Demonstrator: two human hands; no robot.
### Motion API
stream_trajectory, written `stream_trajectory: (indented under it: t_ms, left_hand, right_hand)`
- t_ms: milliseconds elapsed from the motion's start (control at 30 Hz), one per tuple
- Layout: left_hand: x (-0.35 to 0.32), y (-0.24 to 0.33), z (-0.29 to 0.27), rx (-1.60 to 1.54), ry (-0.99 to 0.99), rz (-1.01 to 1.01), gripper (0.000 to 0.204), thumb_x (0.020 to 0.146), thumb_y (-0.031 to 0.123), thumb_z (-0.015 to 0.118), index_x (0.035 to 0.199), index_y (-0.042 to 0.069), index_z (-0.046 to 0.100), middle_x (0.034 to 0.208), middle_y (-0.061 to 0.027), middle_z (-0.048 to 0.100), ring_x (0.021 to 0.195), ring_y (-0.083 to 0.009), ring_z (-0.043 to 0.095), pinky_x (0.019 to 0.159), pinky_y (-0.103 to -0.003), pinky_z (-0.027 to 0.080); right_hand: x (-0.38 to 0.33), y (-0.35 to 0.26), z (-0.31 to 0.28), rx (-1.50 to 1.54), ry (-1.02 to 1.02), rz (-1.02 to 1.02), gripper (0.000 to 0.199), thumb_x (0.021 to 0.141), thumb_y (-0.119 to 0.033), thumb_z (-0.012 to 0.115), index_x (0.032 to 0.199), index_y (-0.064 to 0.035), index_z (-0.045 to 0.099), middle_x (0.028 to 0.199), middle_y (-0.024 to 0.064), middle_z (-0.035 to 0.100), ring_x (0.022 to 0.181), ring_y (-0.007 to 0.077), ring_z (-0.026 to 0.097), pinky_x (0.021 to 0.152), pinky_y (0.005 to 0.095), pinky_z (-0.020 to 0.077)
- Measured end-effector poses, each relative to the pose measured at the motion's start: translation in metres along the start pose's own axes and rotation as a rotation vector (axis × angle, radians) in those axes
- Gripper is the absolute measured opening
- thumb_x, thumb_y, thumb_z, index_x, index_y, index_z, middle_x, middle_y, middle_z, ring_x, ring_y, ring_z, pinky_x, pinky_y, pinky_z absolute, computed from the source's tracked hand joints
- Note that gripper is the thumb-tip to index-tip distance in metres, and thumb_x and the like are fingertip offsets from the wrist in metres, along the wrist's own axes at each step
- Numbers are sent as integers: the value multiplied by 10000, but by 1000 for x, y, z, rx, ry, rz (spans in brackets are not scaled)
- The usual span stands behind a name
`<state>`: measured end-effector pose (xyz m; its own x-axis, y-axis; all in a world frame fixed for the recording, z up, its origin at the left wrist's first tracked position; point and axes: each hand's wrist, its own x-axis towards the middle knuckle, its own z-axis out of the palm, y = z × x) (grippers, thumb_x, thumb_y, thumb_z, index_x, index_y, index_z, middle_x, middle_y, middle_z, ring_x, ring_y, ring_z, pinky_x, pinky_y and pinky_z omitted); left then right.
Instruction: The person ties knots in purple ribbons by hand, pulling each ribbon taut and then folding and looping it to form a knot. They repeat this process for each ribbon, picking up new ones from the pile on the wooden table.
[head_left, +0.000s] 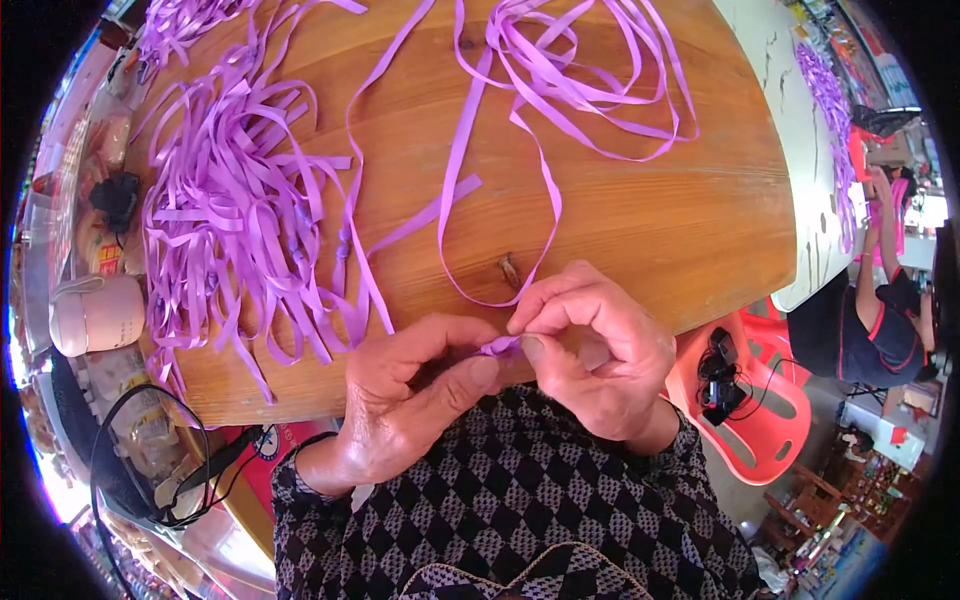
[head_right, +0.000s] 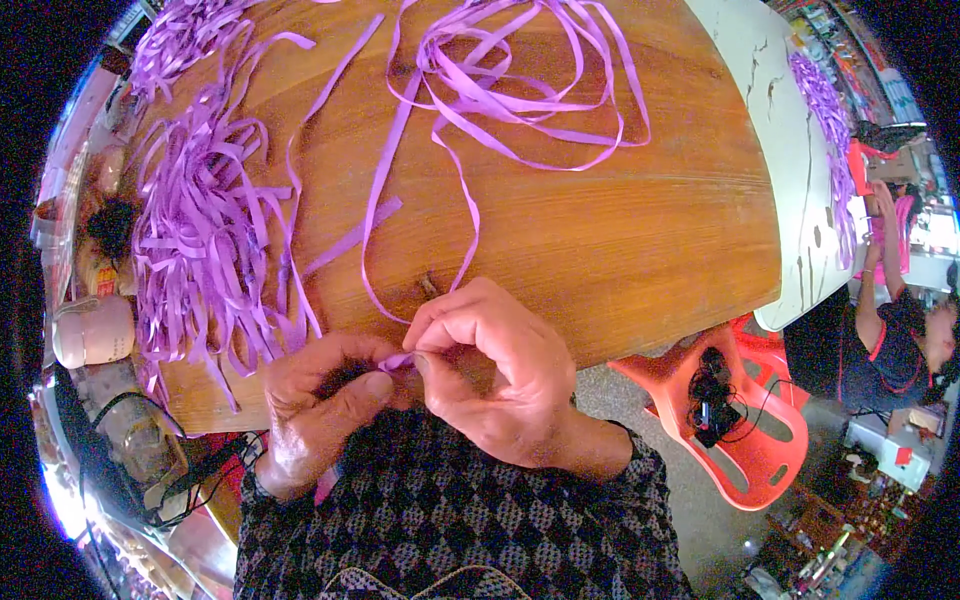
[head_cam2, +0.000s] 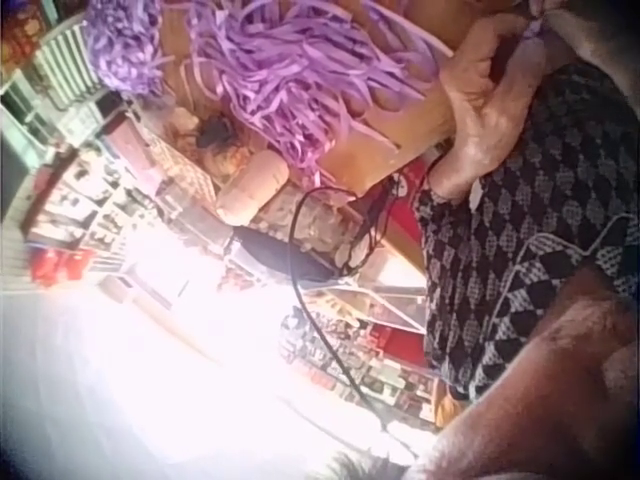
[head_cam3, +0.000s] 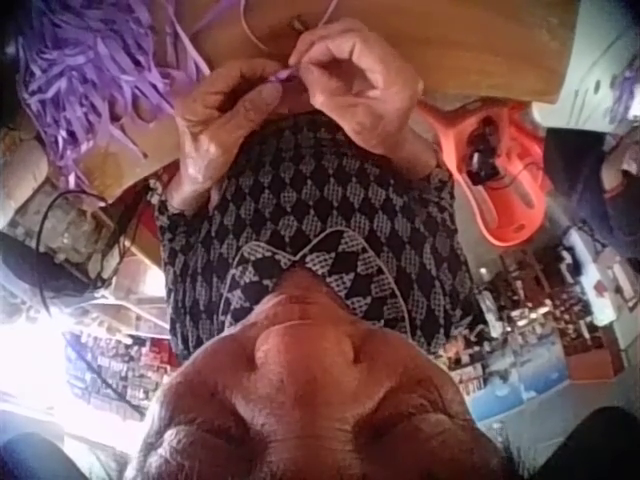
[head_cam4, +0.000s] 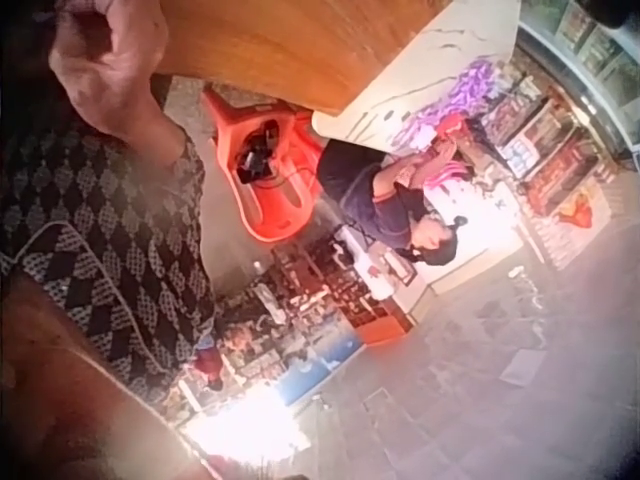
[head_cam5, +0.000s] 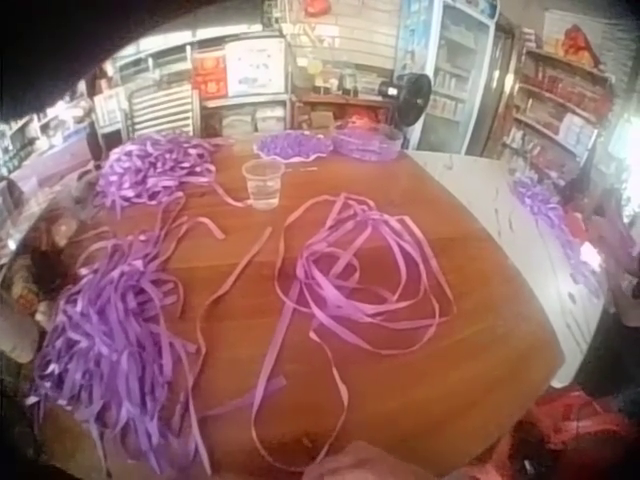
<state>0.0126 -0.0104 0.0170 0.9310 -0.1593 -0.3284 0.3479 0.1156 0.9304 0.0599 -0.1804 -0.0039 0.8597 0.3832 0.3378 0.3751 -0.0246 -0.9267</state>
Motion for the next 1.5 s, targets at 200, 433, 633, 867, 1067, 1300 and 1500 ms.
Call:
stream_trajectory:
  t_ms: [200, 433, 633, 867, 1067, 1300, 1500]
  left_hand:
    - [0, 1, 1, 51, 3, -21, 168, 851, 94, 586, 967, -27, 596, 778, -27, 614, 694, -42, 528, 598, -180, 434]
    - [3, -8, 5, 29, 53, 44, 151, 836, 79, 602, 952, -15, 628, 784, -8, 603, 668, -37, 501, 590, -175, 419]
    - [3, -11, 2, -99, 37, -110, 147, 828, 77, 611, 943, -12, 631, 791, -4, 615, 701, -41, 523, 635, -172, 432]
    - [3, -11, 10, -249, 109, -64, 137, 839, 67, 595, 942, -19, 625, 793, -14, 618, 683, -44, 524, 613, -171, 429]
    - [2, -10, 10, -128, 55, -37, 145, 842, 51, 585, 960, -27, 617, 850, -40, 635, 753, -62, 556, 666, -176, 451]
    - [6, -11, 6, -250, 10, -115, 144, 843, 81, 594, 936, -23, 631, 807, -6, 616, 687, -29, 505, 595, -151, 404]
    - [3, -6, -1, -253, -68, -197, 148, 833, 103, 613, 907, -23, 636, 771, 14, 608, 666, -24, 494, 571, -158, 397]
  right_hand:
    - [-1, -3, -6, 70, -59, 129, 83, 730, 72, 571, 793, 33, 535, 856, 160, 570, 747, 157, 533, 648, 257, 434]
    - [-3, -4, -6, 184, -65, 181, 54, 756, 50, 570, 800, 44, 539, 880, 164, 561, 764, 150, 537, 663, 245, 442]
    - [-6, -4, -10, 215, -47, 209, 81, 771, 31, 570, 847, 45, 544, 905, 170, 559, 802, 161, 536, 674, 255, 442]
    - [-8, -9, -12, -23, -105, 55, 196, 756, -21, 637, 915, 55, 551, 964, 181, 570, 815, 186, 534, 683, 269, 439]
    - [-2, -7, -10, -122, -111, -68, 208, 718, -14, 667, 893, 51, 577, 945, 158, 593, 792, 214, 540, 676, 294, 436]
    - [5, -4, -7, -191, -138, -158, 283, 652, -93, 737, 903, -14, 634, 851, 94, 603, 703, 190, 529, 604, 286, 412]
    - [3, 4, -10, -67, -144, -95, 179, 658, -85, 733, 793, -11, 642, 779, 82, 593, 665, 185, 513, 580, 281, 393]
